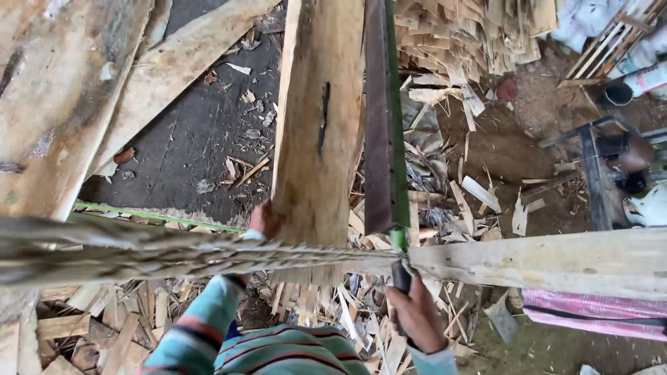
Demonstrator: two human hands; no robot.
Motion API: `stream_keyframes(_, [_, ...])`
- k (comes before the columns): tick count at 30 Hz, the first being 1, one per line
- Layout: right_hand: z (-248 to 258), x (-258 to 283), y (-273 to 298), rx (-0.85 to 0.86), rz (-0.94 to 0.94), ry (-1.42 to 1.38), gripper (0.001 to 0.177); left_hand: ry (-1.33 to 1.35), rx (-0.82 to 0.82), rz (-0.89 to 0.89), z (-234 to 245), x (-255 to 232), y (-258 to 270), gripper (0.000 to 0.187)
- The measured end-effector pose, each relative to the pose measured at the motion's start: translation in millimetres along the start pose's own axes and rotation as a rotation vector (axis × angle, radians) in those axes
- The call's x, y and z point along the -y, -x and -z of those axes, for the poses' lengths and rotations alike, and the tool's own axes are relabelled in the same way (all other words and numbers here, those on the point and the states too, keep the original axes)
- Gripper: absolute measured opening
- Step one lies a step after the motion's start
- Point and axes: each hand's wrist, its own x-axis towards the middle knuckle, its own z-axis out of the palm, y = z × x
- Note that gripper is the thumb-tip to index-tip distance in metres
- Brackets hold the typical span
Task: Trimming and cutting wood veneers using a large manual lever-action cutter.
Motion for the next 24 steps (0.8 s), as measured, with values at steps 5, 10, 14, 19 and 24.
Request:
stream_keyframes(5, [-3.1,-54.5,-40.3,-0.034,0.311,0.235,0.048,-0.112,-0.02,-0.009,-2.1,-9.3,-64.3,0.044])
stream_keyframes(10, [-51.6,-118.8,-84.9,-0.041,0.185,0.167,0.048,-0.116,-0.045,-0.066,-5.6,22.4,-99.5,0.045])
stream_keyframes(14, [-28.4,-35.7,-38.4,-0.017,0.105,0.139,0.048,-0.115,-0.031,-0.031,-0.2,-1.6,-85.0,0.047])
stream_keyframes(19, [-16.3,-19.4,-11.6,-0.07,0.004,-0.011,0.041,0.194,0.048,0.084,-2.8,7.2,-80.4,0.049])
stream_keyframes(24, [-135.0,-213.1,-159.7,-0.055,0.219,0.111,0.051,0.111,-0.012,-0.02,-7.3,62.2,-98.1,0.05])
